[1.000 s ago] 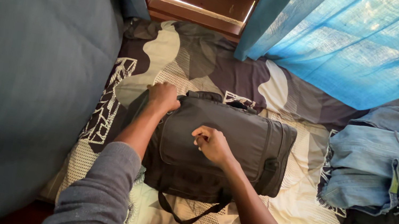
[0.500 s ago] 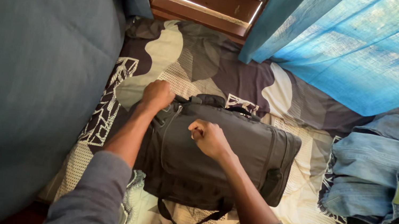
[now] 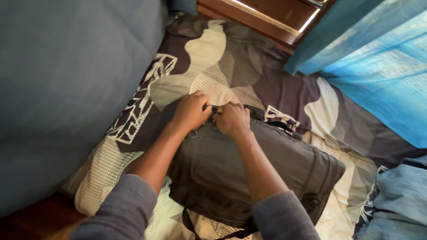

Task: The person folds an orange shirt and places it into a black duffel bag, then zips several compartments of the bag and packs another checkered shirt.

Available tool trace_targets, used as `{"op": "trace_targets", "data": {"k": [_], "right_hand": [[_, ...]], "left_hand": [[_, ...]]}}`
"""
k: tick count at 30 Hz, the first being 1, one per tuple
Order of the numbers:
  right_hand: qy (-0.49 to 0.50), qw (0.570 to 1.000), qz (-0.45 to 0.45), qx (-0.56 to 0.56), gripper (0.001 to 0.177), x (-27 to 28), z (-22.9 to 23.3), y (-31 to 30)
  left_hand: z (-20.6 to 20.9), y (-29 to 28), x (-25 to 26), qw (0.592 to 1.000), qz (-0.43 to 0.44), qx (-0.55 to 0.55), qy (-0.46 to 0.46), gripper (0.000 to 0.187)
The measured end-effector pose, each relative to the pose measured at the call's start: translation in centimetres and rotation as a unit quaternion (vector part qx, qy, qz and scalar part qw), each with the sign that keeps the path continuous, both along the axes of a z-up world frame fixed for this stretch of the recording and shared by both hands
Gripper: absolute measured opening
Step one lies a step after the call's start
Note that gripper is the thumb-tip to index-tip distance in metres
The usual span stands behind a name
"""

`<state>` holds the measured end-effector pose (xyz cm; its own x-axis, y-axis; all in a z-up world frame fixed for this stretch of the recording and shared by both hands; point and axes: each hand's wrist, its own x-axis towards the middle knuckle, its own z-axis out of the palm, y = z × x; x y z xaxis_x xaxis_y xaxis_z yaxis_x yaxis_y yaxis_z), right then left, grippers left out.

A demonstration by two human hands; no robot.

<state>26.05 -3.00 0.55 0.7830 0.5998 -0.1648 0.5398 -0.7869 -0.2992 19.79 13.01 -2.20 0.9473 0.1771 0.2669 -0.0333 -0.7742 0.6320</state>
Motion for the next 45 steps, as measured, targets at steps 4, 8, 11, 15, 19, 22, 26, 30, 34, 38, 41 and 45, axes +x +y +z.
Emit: {"op": "trace_targets", "data": {"k": [4, 8, 11, 15, 19, 22, 26, 30, 34, 38, 41, 45], "right_hand": [[0.044, 0.999, 0.005, -0.027, 0.018, 0.6, 0.0, 0.1], [0.065, 0.997, -0.026, 0.030, 0.019, 1.1, -1.5, -0.7], [0.086, 0.995, -0.032, 0.026, 0.023, 1.2, -1.2, -0.7], [0.154, 0.984, -0.056, -0.065, 0.027, 0.4, 1.6, 0.3], [0.153, 0.980, -0.079, -0.098, 0.037, 0.1, 1.6, 1.6], [0.141, 0.976, -0.124, -0.114, 0.043, 0.3, 0.5, 2.7], [0.100, 0.980, -0.102, -0.137, 0.042, -0.7, -0.5, 2.9], [0.090, 0.984, -0.092, -0.121, 0.045, 0.0, -0.9, 2.7], [0.155, 0.981, -0.060, -0.100, 0.036, 1.5, 0.0, 1.6], [0.152, 0.987, -0.043, -0.014, 0.032, 0.7, 1.1, 0.1], [0.108, 0.990, -0.078, 0.050, 0.024, 0.2, 1.1, 0.3], [0.051, 0.989, -0.042, 0.131, 0.018, -1.8, 2.6, 0.3]], "left_hand": [[1.3, 0.0, -0.7, 0.999, -0.012, -0.027, -0.032, 0.012], [1.7, -0.5, -0.7, 0.999, -0.001, -0.035, -0.025, 0.012], [1.6, -0.3, -1.0, 0.999, 0.002, -0.041, -0.030, 0.011], [1.4, -0.7, -1.0, 0.999, 0.015, -0.016, -0.036, 0.008], [1.2, -0.7, -1.1, 0.998, 0.004, 0.002, -0.063, 0.008], [1.6, -0.5, -1.2, 0.999, 0.006, -0.014, -0.039, 0.012], [1.7, -0.7, -1.2, 0.999, 0.011, -0.025, -0.040, 0.013], [1.2, -0.7, -0.9, 0.998, 0.014, -0.009, -0.055, 0.009], [0.7, -0.6, -0.6, 0.999, 0.016, 0.000, -0.049, 0.010], [0.5, -0.6, -0.6, 0.999, 0.022, -0.013, -0.042, 0.009], [0.4, -0.5, -0.4, 0.999, 0.021, -0.019, -0.038, 0.008], [0.0, -0.3, -0.6, 0.998, 0.019, -0.033, -0.042, 0.009]]}}
